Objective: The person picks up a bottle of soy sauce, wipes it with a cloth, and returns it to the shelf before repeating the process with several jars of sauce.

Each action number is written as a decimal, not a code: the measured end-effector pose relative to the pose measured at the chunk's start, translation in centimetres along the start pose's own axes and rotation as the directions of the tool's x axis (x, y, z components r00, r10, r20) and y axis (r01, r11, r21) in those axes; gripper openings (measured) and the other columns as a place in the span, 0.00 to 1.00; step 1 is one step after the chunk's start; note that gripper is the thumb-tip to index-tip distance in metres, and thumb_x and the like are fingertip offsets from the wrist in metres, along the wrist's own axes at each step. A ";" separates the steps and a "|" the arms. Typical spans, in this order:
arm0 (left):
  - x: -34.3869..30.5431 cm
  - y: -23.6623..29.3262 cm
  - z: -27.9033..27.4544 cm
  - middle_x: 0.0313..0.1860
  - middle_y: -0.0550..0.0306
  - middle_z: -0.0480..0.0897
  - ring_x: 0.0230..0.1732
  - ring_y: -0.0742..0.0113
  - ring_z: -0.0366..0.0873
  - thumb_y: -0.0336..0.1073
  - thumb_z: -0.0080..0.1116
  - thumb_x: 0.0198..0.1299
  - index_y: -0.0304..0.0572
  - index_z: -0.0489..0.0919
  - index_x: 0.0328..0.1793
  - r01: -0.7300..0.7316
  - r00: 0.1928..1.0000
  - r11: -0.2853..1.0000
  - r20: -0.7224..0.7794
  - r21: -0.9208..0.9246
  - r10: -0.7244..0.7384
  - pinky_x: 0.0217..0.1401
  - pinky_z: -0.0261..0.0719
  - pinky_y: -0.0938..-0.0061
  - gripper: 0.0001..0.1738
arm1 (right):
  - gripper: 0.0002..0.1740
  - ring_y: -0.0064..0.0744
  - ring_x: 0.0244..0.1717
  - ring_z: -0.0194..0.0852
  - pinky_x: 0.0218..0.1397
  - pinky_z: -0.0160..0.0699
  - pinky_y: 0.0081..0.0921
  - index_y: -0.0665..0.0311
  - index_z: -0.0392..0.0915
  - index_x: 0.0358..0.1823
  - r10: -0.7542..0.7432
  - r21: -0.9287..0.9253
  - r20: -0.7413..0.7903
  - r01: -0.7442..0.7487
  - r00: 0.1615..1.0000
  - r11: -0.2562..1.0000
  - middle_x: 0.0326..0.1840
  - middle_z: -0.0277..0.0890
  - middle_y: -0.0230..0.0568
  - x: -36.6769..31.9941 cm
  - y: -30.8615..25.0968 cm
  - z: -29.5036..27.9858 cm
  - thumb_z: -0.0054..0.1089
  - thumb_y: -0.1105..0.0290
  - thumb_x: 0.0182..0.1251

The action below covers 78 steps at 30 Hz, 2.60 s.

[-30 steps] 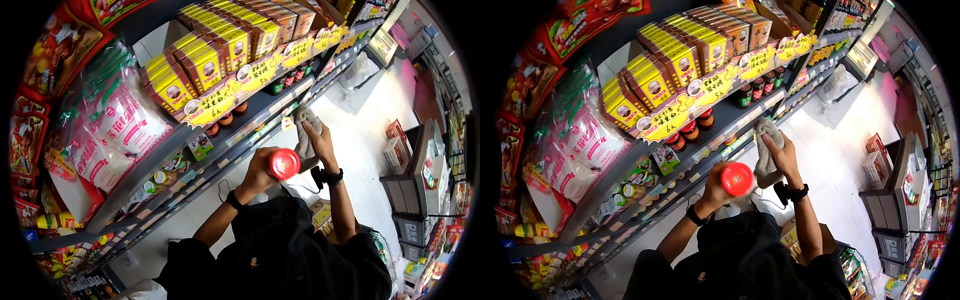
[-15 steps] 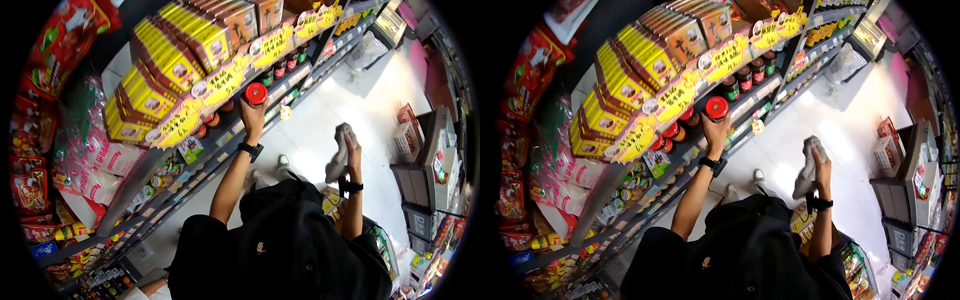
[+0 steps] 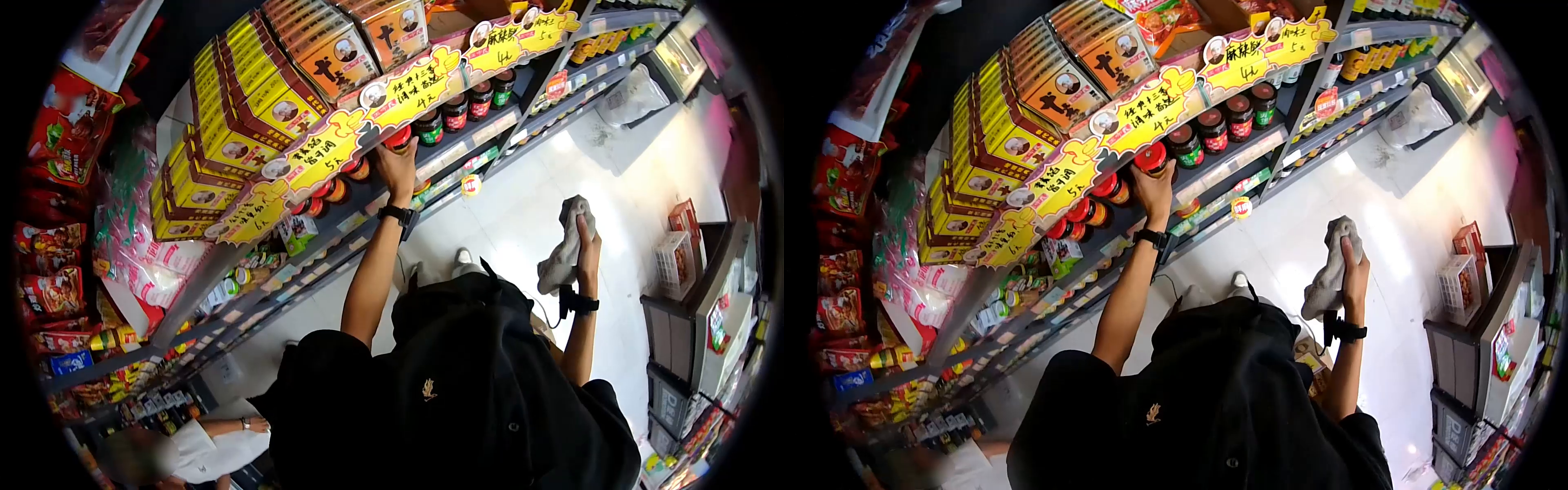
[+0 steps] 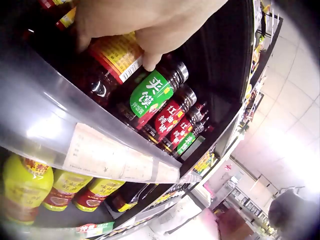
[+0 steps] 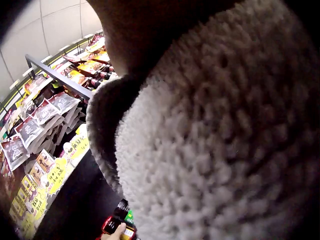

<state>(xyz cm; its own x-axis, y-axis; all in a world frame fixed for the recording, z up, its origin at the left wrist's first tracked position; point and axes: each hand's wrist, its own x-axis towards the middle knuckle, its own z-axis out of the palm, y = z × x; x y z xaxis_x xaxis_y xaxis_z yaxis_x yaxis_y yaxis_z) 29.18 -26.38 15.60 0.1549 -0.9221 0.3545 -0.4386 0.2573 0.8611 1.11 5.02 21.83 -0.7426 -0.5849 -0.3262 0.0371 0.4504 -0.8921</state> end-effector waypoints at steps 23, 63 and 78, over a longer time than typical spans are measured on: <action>4.2 2.4 -12.1 0.41 0.42 0.87 0.44 0.43 0.84 0.58 0.69 0.54 0.49 0.86 0.54 -0.229 0.943 0.755 0.332 0.614 0.017 0.47 0.81 0.55 0.27 | 0.29 0.29 0.43 0.78 0.49 0.76 0.26 0.74 0.78 0.57 -0.095 0.033 0.286 0.089 0.954 0.995 0.46 0.83 0.42 0.1 -1.6 6.2 0.62 0.52 0.71; -9.5 9.4 -31.9 0.54 0.48 0.69 0.55 0.61 0.74 0.39 0.73 0.52 0.39 0.59 0.63 -0.093 0.914 0.681 0.208 -0.727 0.347 0.61 0.76 0.65 0.40 | 0.31 0.33 0.63 0.72 0.69 0.67 0.32 0.68 0.70 0.65 -0.566 0.349 0.335 0.459 0.754 0.817 0.62 0.75 0.45 -27.7 -13.7 20.4 0.63 0.59 0.65; -8.6 10.6 -30.5 0.54 0.48 0.78 0.55 0.64 0.77 0.33 0.76 0.47 0.40 0.64 0.61 0.026 0.797 0.660 0.414 -0.751 0.440 0.61 0.77 0.68 0.37 | 0.48 0.36 0.65 0.72 0.70 0.68 0.33 0.68 0.65 0.70 -0.561 0.337 0.453 0.449 0.693 0.827 0.64 0.72 0.45 -25.2 -10.4 17.1 0.69 0.43 0.56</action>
<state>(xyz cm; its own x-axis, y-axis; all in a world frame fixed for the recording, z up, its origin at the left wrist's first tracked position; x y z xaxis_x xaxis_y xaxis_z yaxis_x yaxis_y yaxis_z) 50.18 -6.91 32.79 -0.4361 -0.7414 0.5101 0.3791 0.3627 0.8513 30.86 3.48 33.97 -0.2324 -0.9636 0.1324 -0.0774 -0.1174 -0.9901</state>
